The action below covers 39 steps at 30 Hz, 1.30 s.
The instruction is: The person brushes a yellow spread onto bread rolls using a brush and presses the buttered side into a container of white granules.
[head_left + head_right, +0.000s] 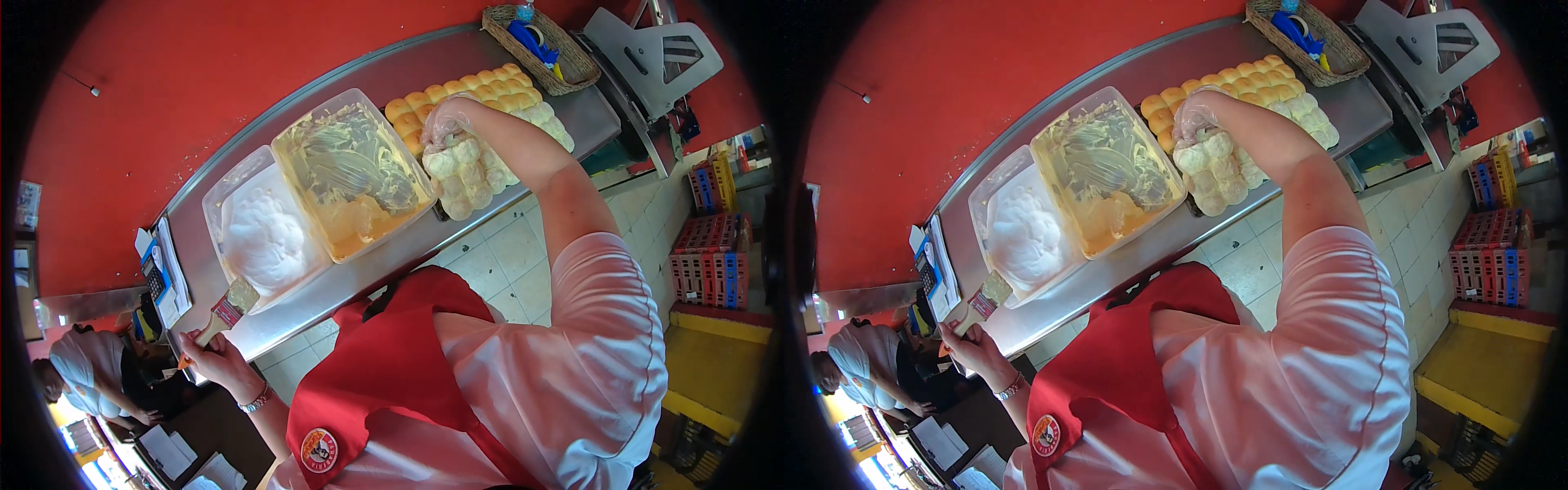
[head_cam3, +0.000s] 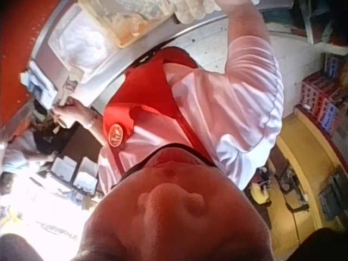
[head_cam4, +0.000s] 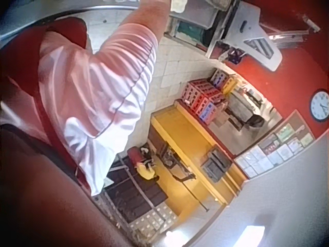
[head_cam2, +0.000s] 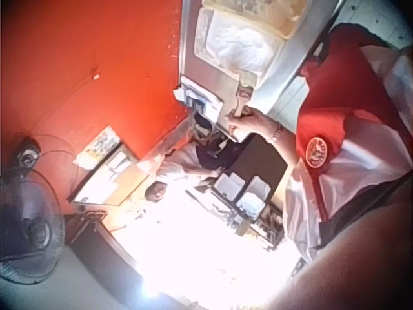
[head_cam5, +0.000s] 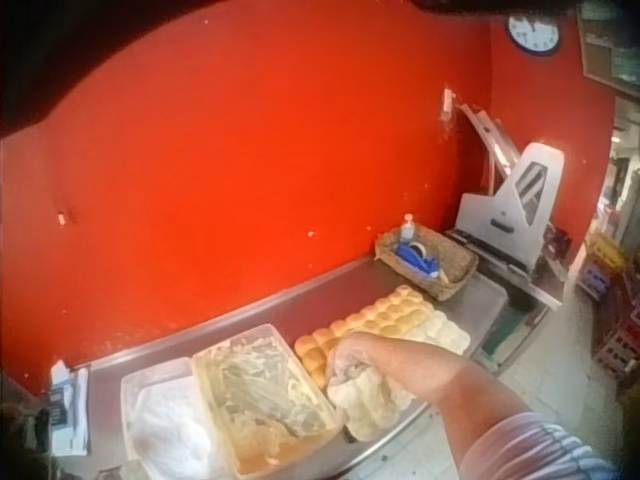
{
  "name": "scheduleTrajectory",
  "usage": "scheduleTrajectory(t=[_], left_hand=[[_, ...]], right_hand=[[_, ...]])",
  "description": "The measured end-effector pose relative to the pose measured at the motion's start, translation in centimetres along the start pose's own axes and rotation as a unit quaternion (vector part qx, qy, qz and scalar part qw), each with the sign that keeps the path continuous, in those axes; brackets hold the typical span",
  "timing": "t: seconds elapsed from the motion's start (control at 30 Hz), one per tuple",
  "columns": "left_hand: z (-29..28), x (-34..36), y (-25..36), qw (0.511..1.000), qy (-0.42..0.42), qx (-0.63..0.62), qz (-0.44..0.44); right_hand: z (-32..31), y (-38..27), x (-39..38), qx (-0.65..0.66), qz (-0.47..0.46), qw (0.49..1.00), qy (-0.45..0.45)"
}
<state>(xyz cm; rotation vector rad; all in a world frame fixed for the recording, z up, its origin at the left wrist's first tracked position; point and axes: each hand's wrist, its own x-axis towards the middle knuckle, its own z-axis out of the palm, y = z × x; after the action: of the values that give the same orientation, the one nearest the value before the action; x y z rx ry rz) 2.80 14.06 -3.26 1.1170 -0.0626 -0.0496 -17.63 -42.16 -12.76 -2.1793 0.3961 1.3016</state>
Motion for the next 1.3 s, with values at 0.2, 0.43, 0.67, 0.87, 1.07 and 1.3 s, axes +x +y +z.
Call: scheduleTrajectory(t=[0.2, 0.43, 0.67, 0.87, 1.07, 1.3], left_hand=[[1.5, -0.1, -0.4, 0.998, -0.045, -0.035, -0.018], [1.3, 0.2, -0.5, 0.998, -0.057, -0.017, 0.001], [4.0, 0.6, -1.3, 1.000, -0.011, -0.019, 0.006], [6.3, 2.0, -0.5, 0.996, -0.087, -0.031, -0.013], [7.4, 2.3, -0.9, 0.996, -0.088, -0.032, 0.000], [7.3, 2.5, -0.9, 0.997, -0.077, -0.019, 0.001]], right_hand=[[-0.5, -2.9, -6.5, -0.045, 0.027, 0.969, 0.243], [9.6, -4.7, -16.1, 0.315, -0.127, 0.826, 0.449], [32.0, -2.7, -2.8, 0.843, -0.097, 0.446, 0.285], [31.7, -3.4, 3.5, 0.907, -0.197, 0.123, 0.352], [29.3, -4.1, 3.6, 0.898, -0.240, 0.136, 0.343], [27.3, -4.2, 4.3, 0.907, -0.273, 0.072, 0.313]])
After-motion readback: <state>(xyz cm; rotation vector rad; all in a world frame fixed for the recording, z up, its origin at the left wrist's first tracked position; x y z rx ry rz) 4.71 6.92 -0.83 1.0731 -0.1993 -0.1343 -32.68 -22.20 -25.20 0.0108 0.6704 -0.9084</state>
